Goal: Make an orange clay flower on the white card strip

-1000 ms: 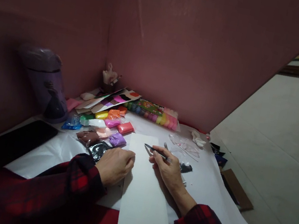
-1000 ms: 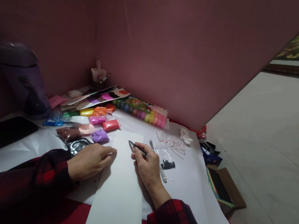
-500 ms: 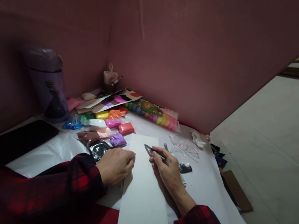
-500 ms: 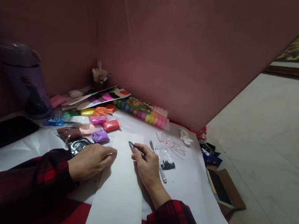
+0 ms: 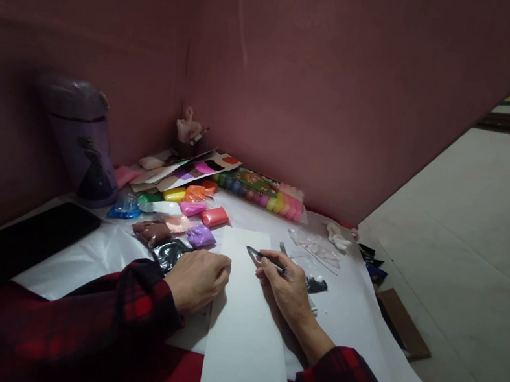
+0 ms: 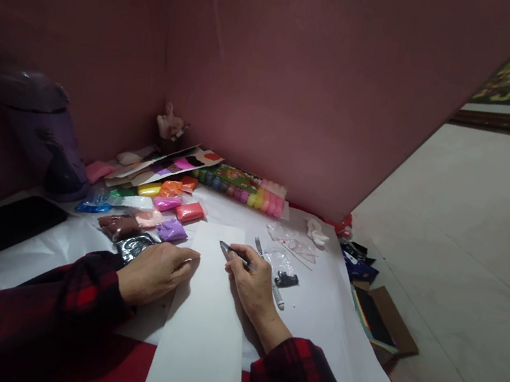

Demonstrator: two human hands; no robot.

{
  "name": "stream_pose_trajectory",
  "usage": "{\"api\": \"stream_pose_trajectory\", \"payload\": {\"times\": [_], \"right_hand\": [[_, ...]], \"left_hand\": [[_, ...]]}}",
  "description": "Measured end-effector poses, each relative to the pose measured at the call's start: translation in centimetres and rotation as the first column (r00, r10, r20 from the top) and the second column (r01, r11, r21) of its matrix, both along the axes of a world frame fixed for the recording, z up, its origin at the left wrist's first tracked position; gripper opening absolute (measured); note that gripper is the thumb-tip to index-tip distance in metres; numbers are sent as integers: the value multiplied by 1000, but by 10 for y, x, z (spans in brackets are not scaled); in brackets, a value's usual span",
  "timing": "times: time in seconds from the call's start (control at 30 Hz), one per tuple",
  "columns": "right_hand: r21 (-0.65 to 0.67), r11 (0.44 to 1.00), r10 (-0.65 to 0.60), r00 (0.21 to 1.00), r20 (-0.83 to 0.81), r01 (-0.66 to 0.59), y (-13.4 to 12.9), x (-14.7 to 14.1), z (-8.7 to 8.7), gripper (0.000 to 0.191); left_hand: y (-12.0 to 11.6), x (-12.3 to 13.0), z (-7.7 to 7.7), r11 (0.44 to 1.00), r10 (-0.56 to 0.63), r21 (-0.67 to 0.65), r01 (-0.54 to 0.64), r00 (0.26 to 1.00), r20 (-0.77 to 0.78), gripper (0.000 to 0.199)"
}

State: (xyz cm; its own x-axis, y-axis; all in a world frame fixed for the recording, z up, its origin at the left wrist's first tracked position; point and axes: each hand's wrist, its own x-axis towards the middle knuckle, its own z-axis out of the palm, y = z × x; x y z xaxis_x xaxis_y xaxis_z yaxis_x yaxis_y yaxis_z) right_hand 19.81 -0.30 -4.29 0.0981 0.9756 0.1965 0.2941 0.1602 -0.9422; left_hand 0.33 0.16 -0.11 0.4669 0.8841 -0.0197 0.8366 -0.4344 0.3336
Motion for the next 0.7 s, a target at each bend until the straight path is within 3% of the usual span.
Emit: {"api": "stream_pose_trajectory", "payload": {"times": [0.7], "right_hand": [[52,998,28,999,38,-29,-12,1,9,17]], "left_hand": [[0,0,0,1000,1,17,-1,1000,-3,24]]}}
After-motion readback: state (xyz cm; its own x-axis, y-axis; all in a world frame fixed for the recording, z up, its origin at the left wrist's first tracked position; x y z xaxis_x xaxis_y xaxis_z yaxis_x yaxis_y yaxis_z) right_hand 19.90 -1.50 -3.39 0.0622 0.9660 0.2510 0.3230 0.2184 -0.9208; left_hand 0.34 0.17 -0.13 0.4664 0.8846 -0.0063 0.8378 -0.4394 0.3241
